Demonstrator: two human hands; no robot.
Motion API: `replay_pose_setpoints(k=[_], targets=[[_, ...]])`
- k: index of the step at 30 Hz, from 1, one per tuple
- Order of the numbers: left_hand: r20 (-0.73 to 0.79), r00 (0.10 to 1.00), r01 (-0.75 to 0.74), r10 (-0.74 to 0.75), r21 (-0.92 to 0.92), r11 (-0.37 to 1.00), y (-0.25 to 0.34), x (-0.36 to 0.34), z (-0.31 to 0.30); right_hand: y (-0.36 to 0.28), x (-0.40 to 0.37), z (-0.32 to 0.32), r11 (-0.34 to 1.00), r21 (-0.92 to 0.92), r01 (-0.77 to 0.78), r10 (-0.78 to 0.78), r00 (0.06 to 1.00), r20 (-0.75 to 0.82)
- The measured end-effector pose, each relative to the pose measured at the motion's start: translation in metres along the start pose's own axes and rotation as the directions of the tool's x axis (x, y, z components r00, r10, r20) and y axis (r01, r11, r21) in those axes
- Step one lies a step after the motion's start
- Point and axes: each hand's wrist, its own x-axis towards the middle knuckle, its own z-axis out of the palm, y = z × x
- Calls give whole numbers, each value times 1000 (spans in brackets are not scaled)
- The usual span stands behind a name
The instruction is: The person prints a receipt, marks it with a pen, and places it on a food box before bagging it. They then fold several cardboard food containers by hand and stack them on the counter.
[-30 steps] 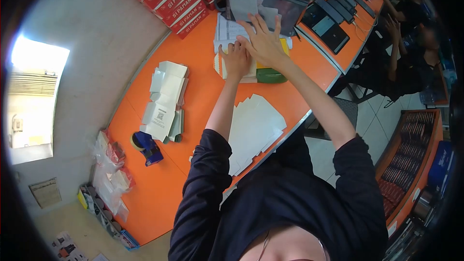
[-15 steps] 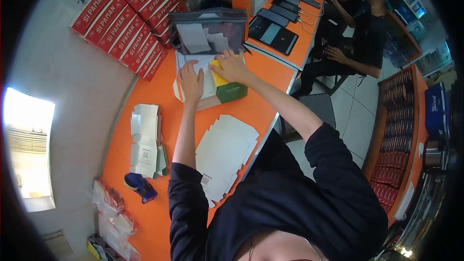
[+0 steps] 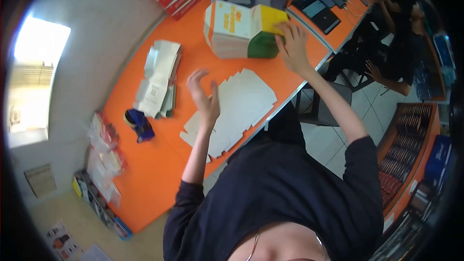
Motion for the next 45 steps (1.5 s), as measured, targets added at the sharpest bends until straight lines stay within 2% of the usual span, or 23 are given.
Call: replay_pose_setpoints(k=[1,3,4,5,6,7,8,9,10,12,13,17,18,21,22,24,30,33,36,40,42,44,45], targets=[[-57,982,183,-183,-9,983,-15,-32,-14,-11,-25,-5,998,46,-31,25,991,130],[-165,906,421,-389,273,865,-65,-108,-39,-30,-79,4,990,71,-119,82,915,396],[-216,826,562,-520,366,742,-83,-146,-49,-36,-104,18,985,44,-164,116,841,528],[-279,726,678,-628,439,589,-95,-175,-56,-39,-123,32,986,56,-157,102,835,541],[-292,716,690,-635,440,575,-97,-189,-58,-45,-136,43,974,-31,-224,204,809,551],[-317,556,813,-768,402,422,-99,-202,-59,-48,-147,52,950,-120,-287,304,778,549],[-333,373,900,-866,356,251,-95,-206,-60,-54,-147,55,954,-111,-278,292,777,558],[-283,479,846,-831,402,351,-90,-210,-59,-60,-147,58,946,-108,-305,314,786,533],[-292,471,851,-833,398,342,-90,-212,-58,-67,-148,61,937,-105,-334,340,792,507],[-115,588,801,-800,218,558,-98,-213,-55,-76,-145,63,922,-134,-363,379,778,500],[-97,593,803,-799,145,578,-101,-211,-49,-77,-143,63,904,-169,-394,424,764,486],[-117,628,776,-769,173,607,-93,-202,-35,-64,-141,67,862,-120,-493,490,747,449],[-102,643,763,-759,171,624,-93,-202,-34,-62,-139,66,855,-111,-506,492,725,483],[-135,601,796,-788,196,573,-94,-200,-32,-55,-137,64,830,-71,-553,507,697,508],[-119,615,784,-779,193,590,-94,-199,-32,-53,-138,64,820,-31,-572,501,689,523],[-135,548,829,-825,219,514,-91,-194,-34,-53,-139,64,799,-21,-601,527,684,504],[-113,560,816,-821,247,523,-105,-198,-34,-61,-143,63,751,34,-660,582,684,440],[-92,471,874,-877,186,449,-102,-190,-36,-63,-143,62,757,82,-648,566,714,412],[-58,428,894,-902,175,413,-99,-186,-39,-66,-142,61,778,102,-620,538,741,402],[-54,471,864,-880,232,448,-107,-188,-40,-70,-146,63,785,103,-611,538,754,377],[-60,373,889,-926,309,338,-90,-172,-40,-68,-147,63,787,104,-608,536,758,371],[-167,538,786,-827,455,419,-45,-142,-35,-66,-150,64,767,124,-629,525,728,441],[-109,723,673,-683,334,660,-43,-128,-34,-61,-160,76,753,167,-636,519,731,444]])
